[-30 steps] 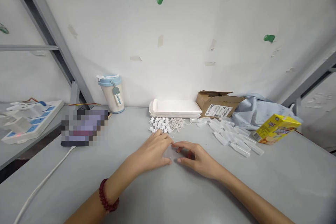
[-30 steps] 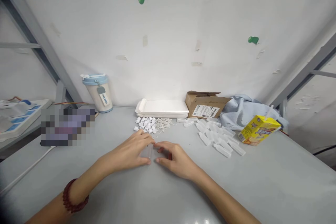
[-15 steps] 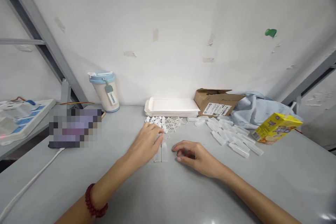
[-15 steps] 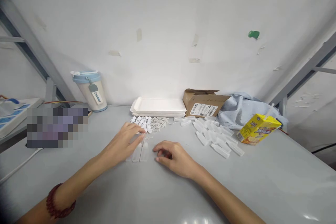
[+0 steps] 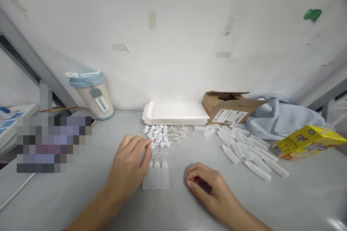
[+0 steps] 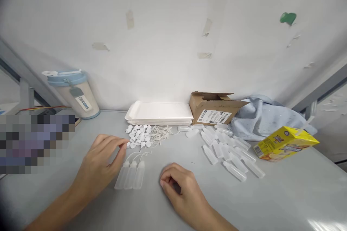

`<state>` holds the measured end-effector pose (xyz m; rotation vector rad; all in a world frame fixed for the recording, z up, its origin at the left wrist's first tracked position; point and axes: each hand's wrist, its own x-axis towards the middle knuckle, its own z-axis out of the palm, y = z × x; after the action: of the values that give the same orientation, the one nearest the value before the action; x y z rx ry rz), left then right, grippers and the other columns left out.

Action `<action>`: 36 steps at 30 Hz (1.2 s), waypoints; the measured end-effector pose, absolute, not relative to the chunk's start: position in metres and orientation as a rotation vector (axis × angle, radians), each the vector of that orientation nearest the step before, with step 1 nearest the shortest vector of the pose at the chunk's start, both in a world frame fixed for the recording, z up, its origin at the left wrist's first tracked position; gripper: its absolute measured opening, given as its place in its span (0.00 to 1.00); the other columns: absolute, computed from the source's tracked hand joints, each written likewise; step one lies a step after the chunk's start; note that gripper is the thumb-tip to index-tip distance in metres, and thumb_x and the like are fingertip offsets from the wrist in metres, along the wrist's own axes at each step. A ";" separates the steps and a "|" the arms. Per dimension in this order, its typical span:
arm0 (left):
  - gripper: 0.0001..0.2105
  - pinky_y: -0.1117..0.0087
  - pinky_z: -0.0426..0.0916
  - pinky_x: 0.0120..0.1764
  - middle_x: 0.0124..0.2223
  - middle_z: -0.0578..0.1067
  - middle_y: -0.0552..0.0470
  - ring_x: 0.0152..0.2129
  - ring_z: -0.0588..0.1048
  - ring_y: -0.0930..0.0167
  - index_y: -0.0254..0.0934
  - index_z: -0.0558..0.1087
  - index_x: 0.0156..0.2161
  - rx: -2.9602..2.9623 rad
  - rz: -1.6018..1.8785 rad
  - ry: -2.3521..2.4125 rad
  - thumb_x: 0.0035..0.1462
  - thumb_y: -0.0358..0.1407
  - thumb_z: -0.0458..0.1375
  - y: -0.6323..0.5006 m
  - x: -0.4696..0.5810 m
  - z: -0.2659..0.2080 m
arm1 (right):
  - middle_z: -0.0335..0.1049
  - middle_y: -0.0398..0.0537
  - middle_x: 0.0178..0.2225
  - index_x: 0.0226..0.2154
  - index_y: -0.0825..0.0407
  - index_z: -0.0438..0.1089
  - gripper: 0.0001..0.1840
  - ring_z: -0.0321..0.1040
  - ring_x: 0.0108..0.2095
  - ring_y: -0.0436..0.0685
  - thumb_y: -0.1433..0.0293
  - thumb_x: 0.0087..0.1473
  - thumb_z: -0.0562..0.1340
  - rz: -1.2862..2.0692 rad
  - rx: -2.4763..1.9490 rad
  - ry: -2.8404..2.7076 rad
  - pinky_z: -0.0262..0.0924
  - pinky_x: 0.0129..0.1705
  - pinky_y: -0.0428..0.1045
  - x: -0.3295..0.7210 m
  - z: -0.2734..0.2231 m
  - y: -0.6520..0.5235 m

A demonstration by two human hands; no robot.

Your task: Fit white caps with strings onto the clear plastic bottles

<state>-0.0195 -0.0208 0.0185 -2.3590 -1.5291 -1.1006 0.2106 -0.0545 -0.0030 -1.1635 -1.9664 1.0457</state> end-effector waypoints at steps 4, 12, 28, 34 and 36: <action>0.07 0.65 0.64 0.36 0.31 0.73 0.51 0.32 0.66 0.67 0.37 0.69 0.35 -2.396 -1.146 -1.560 0.58 0.29 0.48 -0.022 -0.016 0.021 | 0.69 0.46 0.32 0.29 0.52 0.67 0.07 0.64 0.30 0.50 0.72 0.56 0.55 0.965 -1.138 -2.020 0.59 0.32 0.44 0.211 0.001 -0.053; 0.10 0.64 0.65 0.42 0.38 0.75 0.48 0.41 0.66 0.65 0.35 0.71 0.35 -2.661 -0.943 -1.685 0.55 0.28 0.47 -0.007 -0.002 0.026 | 0.68 0.49 0.33 0.32 0.52 0.66 0.09 0.65 0.31 0.53 0.71 0.57 0.52 0.408 -1.210 -2.010 0.62 0.32 0.48 0.225 0.001 -0.027; 0.14 0.60 0.65 0.45 0.45 0.74 0.48 0.44 0.67 0.62 0.36 0.73 0.42 -2.816 -0.687 -1.580 0.53 0.29 0.49 0.028 0.006 0.023 | 0.68 0.55 0.42 0.42 0.55 0.69 0.22 0.64 0.44 0.60 0.84 0.47 0.50 -0.365 -1.482 -2.215 0.60 0.43 0.53 0.268 -0.006 0.037; 0.18 0.60 0.61 0.52 0.51 0.72 0.47 0.50 0.65 0.63 0.35 0.70 0.49 -2.820 -0.821 -1.601 0.54 0.31 0.49 0.029 0.002 0.028 | 0.69 0.54 0.46 0.44 0.55 0.68 0.26 0.62 0.45 0.60 0.88 0.45 0.49 -0.391 -1.540 -2.303 0.59 0.42 0.52 0.273 -0.011 0.033; 0.18 0.61 0.61 0.53 0.51 0.72 0.48 0.51 0.64 0.64 0.35 0.69 0.50 -2.812 -0.874 -1.596 0.53 0.31 0.49 0.028 0.003 0.028 | 0.68 0.54 0.47 0.45 0.55 0.68 0.28 0.61 0.46 0.60 0.89 0.45 0.49 -0.418 -1.543 -2.336 0.58 0.42 0.52 0.270 -0.011 0.030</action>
<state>0.0028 0.0284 0.0282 -2.8115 -1.5965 -0.8739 0.2699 0.0299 -0.0110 -1.5432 -2.3364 -0.4184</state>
